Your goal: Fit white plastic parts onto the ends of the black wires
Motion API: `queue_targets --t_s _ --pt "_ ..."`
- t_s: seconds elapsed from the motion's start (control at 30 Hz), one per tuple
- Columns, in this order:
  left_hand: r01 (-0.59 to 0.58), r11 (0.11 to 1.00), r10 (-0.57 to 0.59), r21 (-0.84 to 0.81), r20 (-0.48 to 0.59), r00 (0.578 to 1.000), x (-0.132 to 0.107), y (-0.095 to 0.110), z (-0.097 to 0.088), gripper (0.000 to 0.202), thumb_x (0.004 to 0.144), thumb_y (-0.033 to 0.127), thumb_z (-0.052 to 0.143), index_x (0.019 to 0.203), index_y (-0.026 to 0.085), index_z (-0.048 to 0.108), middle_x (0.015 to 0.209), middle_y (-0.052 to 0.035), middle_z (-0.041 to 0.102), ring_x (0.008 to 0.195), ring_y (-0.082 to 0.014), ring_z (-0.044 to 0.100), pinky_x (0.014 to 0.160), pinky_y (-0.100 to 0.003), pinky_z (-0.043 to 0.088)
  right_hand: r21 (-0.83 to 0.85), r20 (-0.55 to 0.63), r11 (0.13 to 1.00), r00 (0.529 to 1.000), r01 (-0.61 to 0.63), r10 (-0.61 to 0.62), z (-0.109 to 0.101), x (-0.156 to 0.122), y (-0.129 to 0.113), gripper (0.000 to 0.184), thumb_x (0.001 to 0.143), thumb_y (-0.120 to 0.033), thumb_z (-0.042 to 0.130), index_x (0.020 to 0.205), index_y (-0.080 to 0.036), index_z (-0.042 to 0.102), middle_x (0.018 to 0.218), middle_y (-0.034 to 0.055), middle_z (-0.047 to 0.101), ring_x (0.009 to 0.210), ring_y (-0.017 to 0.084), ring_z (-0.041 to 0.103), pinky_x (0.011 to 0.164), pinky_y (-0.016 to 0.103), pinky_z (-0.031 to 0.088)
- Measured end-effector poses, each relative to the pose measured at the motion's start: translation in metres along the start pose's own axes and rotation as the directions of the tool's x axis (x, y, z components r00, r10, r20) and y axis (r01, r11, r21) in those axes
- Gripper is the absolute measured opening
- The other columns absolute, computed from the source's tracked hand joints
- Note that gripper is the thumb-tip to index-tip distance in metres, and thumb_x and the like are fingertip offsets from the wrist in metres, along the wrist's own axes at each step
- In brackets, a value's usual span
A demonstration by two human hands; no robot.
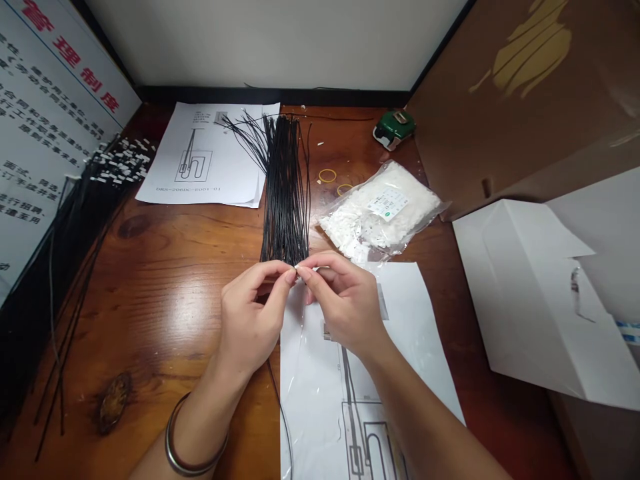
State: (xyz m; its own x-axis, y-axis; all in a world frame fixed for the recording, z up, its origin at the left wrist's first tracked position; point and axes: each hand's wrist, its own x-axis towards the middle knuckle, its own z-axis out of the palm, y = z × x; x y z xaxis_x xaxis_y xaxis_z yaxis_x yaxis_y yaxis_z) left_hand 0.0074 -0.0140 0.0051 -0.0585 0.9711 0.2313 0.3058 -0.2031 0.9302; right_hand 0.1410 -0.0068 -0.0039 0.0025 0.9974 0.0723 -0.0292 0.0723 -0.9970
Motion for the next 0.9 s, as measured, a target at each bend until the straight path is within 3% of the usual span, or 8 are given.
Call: queue_targets --t_s 0.17,0.53,0.9 --pt "0.024 0.997 -0.023 -0.075 0.014 1.000 0.0002 0.0002 0.0001 0.003 0.085 0.018 0.064 0.084 0.017 0.067 0.077 0.0005 0.072 0.068 -0.0095 0.068 0.064 -0.017 0.055 0.021 0.003 1.000 1.000 0.010 -0.010 -0.0013 0.0023 -0.0017 0.005 0.084 -0.020 0.064 0.080 -0.019 0.066 0.078 -0.0004 0.064 0.050 0.006 0.054 0.046 0.023 0.045" --pt "0.037 0.998 -0.036 -0.057 0.027 0.999 0.0005 0.0008 0.0009 0.003 0.084 0.016 0.065 0.084 0.017 0.067 0.078 0.0004 0.072 0.068 -0.0085 0.067 0.066 -0.016 0.054 -0.009 -0.046 1.000 0.999 0.015 -0.015 -0.0006 0.0019 -0.0044 0.002 0.080 -0.020 0.067 0.078 -0.019 0.067 0.077 0.0001 0.065 0.052 0.007 0.053 0.046 0.024 0.043" --pt "0.022 1.000 -0.021 -0.007 0.045 0.999 -0.0002 -0.0020 -0.0016 0.005 0.086 0.017 0.062 0.084 0.017 0.067 0.077 0.0002 0.070 0.068 -0.0089 0.065 0.065 -0.017 0.052 0.020 0.070 0.989 0.987 -0.149 0.147 -0.0055 0.0046 -0.0028 0.012 0.084 -0.030 0.065 0.080 -0.019 0.063 0.068 -0.0019 0.064 0.051 0.008 0.056 0.049 0.023 0.044"
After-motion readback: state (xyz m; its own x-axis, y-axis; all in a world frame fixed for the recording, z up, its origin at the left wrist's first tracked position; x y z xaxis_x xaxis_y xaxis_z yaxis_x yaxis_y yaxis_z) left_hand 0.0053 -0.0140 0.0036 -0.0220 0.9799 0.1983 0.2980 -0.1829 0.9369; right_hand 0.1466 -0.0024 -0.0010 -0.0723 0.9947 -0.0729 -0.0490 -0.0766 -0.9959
